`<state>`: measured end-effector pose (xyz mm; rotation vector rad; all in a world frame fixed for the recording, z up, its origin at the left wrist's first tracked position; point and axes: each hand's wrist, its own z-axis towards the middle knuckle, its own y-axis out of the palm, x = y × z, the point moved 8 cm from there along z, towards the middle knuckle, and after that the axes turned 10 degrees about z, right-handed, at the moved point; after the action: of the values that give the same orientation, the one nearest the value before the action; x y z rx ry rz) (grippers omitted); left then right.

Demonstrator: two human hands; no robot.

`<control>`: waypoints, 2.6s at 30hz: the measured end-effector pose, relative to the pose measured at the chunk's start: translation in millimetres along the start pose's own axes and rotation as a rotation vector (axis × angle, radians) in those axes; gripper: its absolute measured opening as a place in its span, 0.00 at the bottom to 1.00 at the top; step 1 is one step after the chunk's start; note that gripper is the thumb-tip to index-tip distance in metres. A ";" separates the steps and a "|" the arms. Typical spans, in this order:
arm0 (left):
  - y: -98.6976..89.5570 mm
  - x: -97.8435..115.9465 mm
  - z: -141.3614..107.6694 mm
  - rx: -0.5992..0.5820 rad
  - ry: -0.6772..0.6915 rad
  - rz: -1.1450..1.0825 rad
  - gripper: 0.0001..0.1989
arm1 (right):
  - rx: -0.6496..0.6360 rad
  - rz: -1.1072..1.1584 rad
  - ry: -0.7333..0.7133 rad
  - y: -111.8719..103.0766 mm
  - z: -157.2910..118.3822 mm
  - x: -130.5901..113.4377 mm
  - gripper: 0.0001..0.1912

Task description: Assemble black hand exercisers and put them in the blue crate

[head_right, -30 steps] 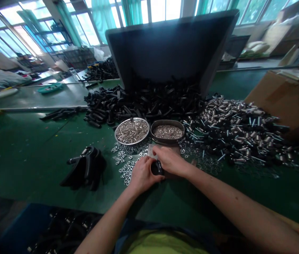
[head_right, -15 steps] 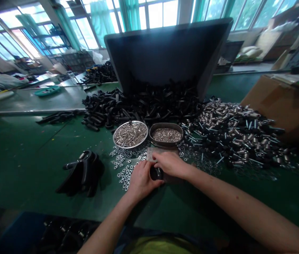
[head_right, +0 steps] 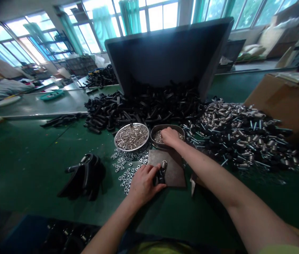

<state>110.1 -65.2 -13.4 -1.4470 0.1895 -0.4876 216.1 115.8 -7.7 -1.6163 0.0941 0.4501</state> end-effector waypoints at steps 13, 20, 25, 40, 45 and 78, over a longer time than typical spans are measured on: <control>3.8 -30.9 1.6 0.036 -0.390 -0.847 0.30 | 0.132 0.579 -0.002 -34.4 -59.2 8.1 0.12; 31.7 -13.3 -23.4 -0.160 -0.912 -2.097 0.16 | 0.157 1.127 -0.029 -26.4 -146.5 -15.5 0.10; 26.2 4.1 -23.0 -0.205 -0.845 -2.322 0.15 | 0.148 1.018 -0.140 -17.7 -162.2 -32.5 0.03; 6.9 -15.0 8.4 -0.201 -0.288 -1.265 0.28 | 0.118 0.123 -0.637 -7.9 -153.1 -38.0 0.06; -1.8 -2.2 16.0 -0.065 -0.028 -0.513 0.28 | 0.126 -0.253 -0.825 11.3 -156.7 -42.2 0.11; 5.8 -2.5 10.2 -0.009 -0.119 -0.212 0.28 | 0.298 0.479 -0.116 -61.4 -216.7 -2.1 0.21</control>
<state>113.3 -54.6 -18.2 -1.5081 -0.0570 -0.5710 284.1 -88.9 57.2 -1.2636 0.4463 0.8552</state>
